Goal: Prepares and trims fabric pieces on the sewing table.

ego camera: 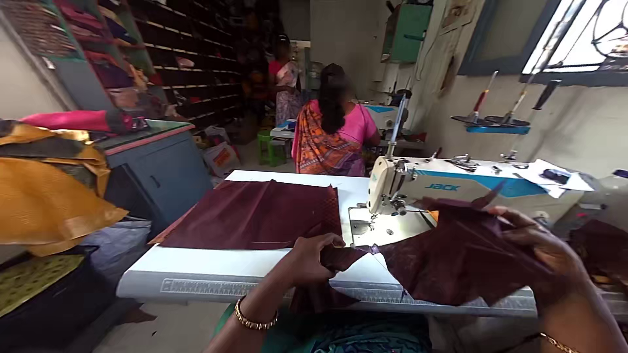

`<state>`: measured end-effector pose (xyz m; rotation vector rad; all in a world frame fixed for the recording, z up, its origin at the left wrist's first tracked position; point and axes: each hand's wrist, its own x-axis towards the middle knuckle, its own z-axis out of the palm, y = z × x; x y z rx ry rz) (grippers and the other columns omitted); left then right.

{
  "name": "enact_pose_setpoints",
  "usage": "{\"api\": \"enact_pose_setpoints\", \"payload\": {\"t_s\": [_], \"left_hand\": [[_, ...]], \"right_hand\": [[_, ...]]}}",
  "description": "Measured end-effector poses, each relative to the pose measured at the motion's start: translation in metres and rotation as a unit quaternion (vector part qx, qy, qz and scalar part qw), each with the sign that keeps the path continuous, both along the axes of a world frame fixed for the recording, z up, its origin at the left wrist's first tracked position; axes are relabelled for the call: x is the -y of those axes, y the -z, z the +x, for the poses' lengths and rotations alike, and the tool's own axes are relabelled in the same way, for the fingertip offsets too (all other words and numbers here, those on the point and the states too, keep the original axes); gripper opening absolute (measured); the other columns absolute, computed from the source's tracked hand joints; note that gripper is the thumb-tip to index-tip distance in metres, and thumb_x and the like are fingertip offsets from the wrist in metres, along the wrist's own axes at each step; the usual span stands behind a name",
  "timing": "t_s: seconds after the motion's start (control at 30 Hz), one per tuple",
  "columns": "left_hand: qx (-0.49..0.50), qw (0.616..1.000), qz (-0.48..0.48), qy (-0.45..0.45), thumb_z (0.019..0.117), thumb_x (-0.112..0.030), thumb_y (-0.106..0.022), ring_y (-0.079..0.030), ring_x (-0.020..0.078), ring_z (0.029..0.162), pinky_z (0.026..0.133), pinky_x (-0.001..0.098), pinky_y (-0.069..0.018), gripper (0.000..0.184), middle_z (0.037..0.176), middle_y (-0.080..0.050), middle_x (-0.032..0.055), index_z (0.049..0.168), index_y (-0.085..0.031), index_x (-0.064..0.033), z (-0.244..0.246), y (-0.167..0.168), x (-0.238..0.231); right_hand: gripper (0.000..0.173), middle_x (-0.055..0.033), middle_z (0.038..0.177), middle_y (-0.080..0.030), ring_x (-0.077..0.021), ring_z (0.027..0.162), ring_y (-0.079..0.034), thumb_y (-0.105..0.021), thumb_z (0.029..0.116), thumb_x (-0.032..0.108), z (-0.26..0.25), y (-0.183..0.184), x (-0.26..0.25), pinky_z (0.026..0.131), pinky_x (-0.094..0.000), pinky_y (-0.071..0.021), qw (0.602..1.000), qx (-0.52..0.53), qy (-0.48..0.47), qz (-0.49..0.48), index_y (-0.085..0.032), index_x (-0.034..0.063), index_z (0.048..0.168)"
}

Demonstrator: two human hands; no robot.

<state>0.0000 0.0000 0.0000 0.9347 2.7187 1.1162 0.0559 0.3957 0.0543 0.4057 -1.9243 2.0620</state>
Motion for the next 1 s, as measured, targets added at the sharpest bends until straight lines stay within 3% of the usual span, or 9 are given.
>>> {"api": "enact_pose_setpoints", "payload": {"t_s": [0.1,0.17,0.27,0.4,0.47,0.57,0.73,0.83,1.0], "left_hand": [[0.076,0.99,-0.116,-0.001,0.0833,-0.026,-0.083,-0.068,0.0297,0.105,0.096,0.0638,-0.046,0.056,0.111,-0.073,0.0111,0.135,-0.064,-0.0193,-0.01,-0.002,0.017],[0.116,0.977,-0.18,-0.016,0.0852,-0.035,-0.083,-0.065,0.0359,0.114,0.106,0.07,-0.0355,0.066,0.12,-0.071,0.015,0.144,-0.057,-0.0201,-0.014,-0.003,0.021],[0.101,0.974,-0.191,-0.069,0.0932,-0.027,-0.075,-0.065,0.031,0.094,0.099,0.0645,-0.0391,0.05,0.106,-0.072,0.0116,0.139,-0.06,-0.014,-0.019,0.005,0.024],[0.058,0.972,-0.168,-0.157,0.0999,-0.022,-0.065,-0.066,0.0298,0.109,0.102,0.0603,-0.0437,0.038,0.119,-0.069,0.0106,0.136,-0.062,-0.0118,-0.014,0.013,0.02],[0.031,0.976,-0.131,-0.17,0.1022,-0.026,-0.064,-0.066,0.0298,0.105,0.1,0.057,-0.0453,0.032,0.114,-0.069,0.0126,0.128,-0.065,-0.007,-0.003,0.014,0.015],[0.054,0.989,-0.092,-0.107,0.1029,-0.034,-0.062,-0.068,0.0264,0.091,0.086,0.0493,-0.0552,0.033,0.1,-0.07,0.0128,0.111,-0.07,-0.0033,0.025,0.015,0.002],[0.076,0.984,-0.15,-0.051,0.1043,-0.036,-0.059,-0.063,0.0314,0.116,0.104,0.0507,-0.0461,0.04,0.121,-0.068,0.0166,0.125,-0.067,-0.0032,0.048,0.021,-0.012],[0.054,0.982,-0.154,-0.095,0.1023,-0.041,-0.061,-0.057,0.0293,0.128,0.113,0.0515,-0.0375,0.045,0.129,-0.065,0.0124,0.131,-0.065,-0.0074,0.045,0.03,-0.008],[0.041,0.985,-0.117,-0.124,0.1019,-0.051,-0.057,-0.052,0.0288,0.133,0.114,0.0517,-0.0363,0.052,0.138,-0.061,0.0095,0.135,-0.063,-0.0114,0.048,0.035,-0.016]], "right_hand": [[0.028,-0.0045,0.097,-0.072,-0.0102,0.075,-0.066,-0.049,0.0972,-0.003,-0.032,0.048,-0.014,0.065,-0.0294,-0.0562,0.967,0.133,0.157,0.149,-0.069,0.0065,0.113],[0.021,-0.0195,0.113,-0.071,-0.0294,0.096,-0.068,-0.059,0.0989,-0.004,-0.047,0.075,-0.019,0.085,-0.052,-0.0534,0.919,0.144,0.231,0.286,-0.07,-0.0019,0.117],[0.023,-0.0288,0.133,-0.062,-0.0466,0.124,-0.058,-0.062,0.0959,-0.006,-0.04,0.092,-0.005,0.1,-0.0654,-0.0454,0.873,0.041,0.279,0.398,-0.07,-0.0067,0.118],[0.021,-0.0155,0.109,-0.073,-0.0277,0.101,-0.07,-0.059,0.0943,0.01,-0.019,0.106,0.05,0.088,-0.0477,-0.0591,0.89,-0.156,0.154,0.399,-0.074,-0.0004,0.104],[0.023,-0.007,0.111,-0.074,-0.0166,0.105,-0.071,-0.06,0.097,0.02,-0.01,0.117,0.085,0.092,-0.0367,-0.0601,0.907,-0.174,0.009,0.384,-0.077,0.0067,0.106],[0.029,-0.0096,0.129,-0.07,-0.0247,0.124,-0.064,-0.065,0.0988,0.026,-0.011,0.131,0.116,0.106,-0.0463,-0.0512,0.879,-0.132,-0.121,0.441,-0.075,0.0076,0.119],[0.039,-0.0073,0.136,-0.068,-0.0252,0.13,-0.061,-0.061,0.1005,0.036,-0.045,0.138,0.11,0.111,-0.0504,-0.0456,0.867,-0.11,-0.095,0.476,-0.073,0.0084,0.127],[0.036,-0.0114,0.131,-0.069,-0.0267,0.125,-0.065,-0.064,0.0989,0.028,-0.067,0.143,0.095,0.109,-0.0496,-0.0489,0.88,-0.129,-0.071,0.452,-0.072,0.0026,0.123],[0.026,-0.0113,0.132,-0.069,-0.0241,0.123,-0.066,-0.058,0.1029,0.011,-0.079,0.137,0.074,0.108,-0.0453,-0.0499,0.888,-0.085,-0.022,0.451,-0.071,0.0012,0.124]]}}
